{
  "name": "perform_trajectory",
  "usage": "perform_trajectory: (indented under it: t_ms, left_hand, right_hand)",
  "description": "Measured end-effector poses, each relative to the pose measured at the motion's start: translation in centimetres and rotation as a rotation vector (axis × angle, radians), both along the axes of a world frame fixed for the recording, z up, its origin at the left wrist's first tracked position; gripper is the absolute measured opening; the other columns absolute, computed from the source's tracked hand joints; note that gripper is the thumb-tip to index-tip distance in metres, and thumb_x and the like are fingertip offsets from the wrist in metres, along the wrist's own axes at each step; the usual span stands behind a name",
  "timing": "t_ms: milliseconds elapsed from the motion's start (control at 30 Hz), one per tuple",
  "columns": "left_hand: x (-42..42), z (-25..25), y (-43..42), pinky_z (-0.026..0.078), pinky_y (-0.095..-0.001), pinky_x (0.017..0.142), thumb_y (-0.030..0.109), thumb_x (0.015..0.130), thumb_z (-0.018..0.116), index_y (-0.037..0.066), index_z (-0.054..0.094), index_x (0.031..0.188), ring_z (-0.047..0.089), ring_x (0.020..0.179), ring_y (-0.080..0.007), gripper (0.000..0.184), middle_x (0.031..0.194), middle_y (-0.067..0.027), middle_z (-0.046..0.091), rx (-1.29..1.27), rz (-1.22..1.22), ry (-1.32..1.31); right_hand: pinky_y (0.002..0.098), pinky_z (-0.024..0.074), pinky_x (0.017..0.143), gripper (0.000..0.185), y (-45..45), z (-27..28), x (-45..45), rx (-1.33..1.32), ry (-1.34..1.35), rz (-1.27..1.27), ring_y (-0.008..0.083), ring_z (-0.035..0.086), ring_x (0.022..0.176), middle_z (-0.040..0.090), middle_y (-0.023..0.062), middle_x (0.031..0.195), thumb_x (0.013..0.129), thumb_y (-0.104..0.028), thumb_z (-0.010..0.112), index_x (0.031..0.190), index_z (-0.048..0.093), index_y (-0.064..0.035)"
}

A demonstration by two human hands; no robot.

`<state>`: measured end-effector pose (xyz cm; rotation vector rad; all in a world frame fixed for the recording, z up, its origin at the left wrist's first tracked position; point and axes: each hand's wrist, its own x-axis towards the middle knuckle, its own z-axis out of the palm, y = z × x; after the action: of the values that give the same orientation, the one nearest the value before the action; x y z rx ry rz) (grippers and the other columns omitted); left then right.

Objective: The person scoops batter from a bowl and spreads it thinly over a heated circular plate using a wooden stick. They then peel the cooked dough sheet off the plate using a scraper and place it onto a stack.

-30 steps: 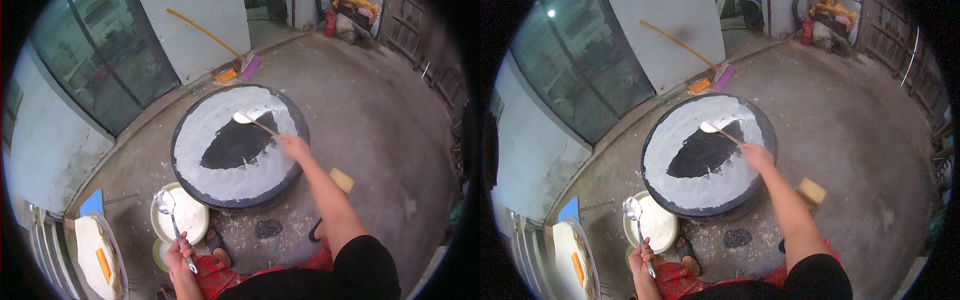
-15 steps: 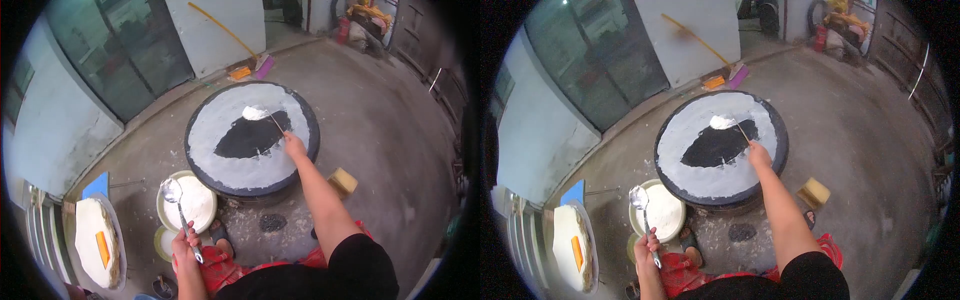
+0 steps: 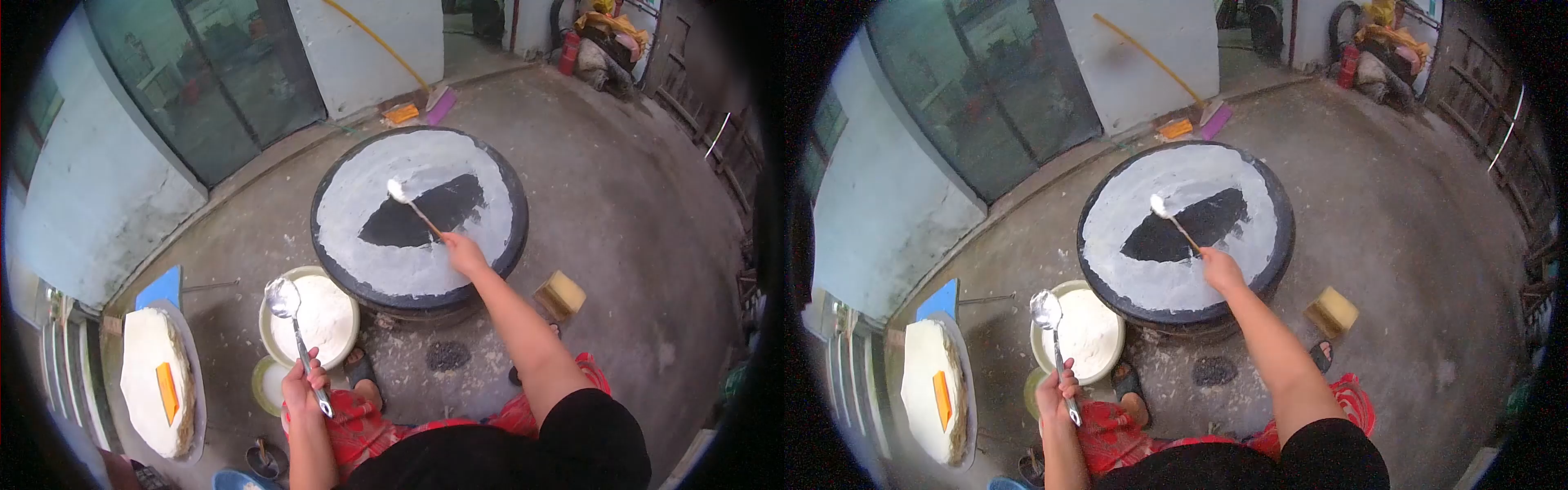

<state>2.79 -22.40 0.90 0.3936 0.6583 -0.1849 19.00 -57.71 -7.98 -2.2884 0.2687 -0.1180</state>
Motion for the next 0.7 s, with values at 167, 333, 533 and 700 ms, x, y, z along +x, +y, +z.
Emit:
perform_trajectory:
  t_ms: [167, 333, 533, 700]
  left_hand:
    - [-0.1, -0.3, 0.1, 0.031, -0.0214, 0.040, 0.019, 0.090, 0.032, -0.007, 0.042, 0.106, 0.036, 0.050, -0.0101, 0.032, 0.072, -0.0067, 0.044, -0.009, 0.005, -0.004]
    - [-0.3, -0.2, 0.1, 0.029, -0.0187, 0.038, 0.012, 0.088, 0.033, -0.009, 0.040, 0.106, 0.035, 0.049, -0.0077, 0.028, 0.071, -0.0045, 0.043, 0.020, 0.024, 0.005]
    - [-0.4, -0.9, 0.9, 0.030, -0.0214, 0.041, 0.020, 0.090, 0.031, -0.007, 0.041, 0.107, 0.035, 0.050, -0.0101, 0.033, 0.073, -0.0069, 0.044, -0.010, -0.012, -0.035]
    - [-0.4, -0.4, 0.6, 0.030, -0.0214, 0.041, 0.019, 0.090, 0.032, -0.007, 0.040, 0.107, 0.035, 0.050, -0.0100, 0.032, 0.074, -0.0074, 0.044, -0.044, -0.014, -0.023]
  right_hand:
    - [0.0355, 0.0427, 0.082, 0.026, -0.8, 3.2, 2.0, -0.043, 0.045, -0.046, 0.0273, 0.055, 0.095, 0.059, 0.0109, 0.101, 0.083, -0.018, 0.044, 0.105, 0.058, -0.0157]
    - [0.0347, 0.0444, 0.077, 0.026, -1.4, 0.6, 2.0, -0.078, -0.023, 0.129, 0.0270, 0.057, 0.090, 0.060, 0.0102, 0.098, 0.081, -0.020, 0.047, 0.104, 0.059, -0.0169]
    - [0.0315, 0.0435, 0.079, 0.028, -4.5, 5.4, -2.0, -0.106, 0.167, -0.084, 0.0245, 0.058, 0.091, 0.061, 0.0126, 0.096, 0.081, -0.017, 0.047, 0.106, 0.058, -0.0146]
    - [0.0357, 0.0439, 0.078, 0.025, 0.1, 0.7, 0.1, 0.072, -0.034, 0.077, 0.0285, 0.056, 0.090, 0.061, 0.0114, 0.093, 0.083, -0.022, 0.045, 0.102, 0.060, -0.0166]
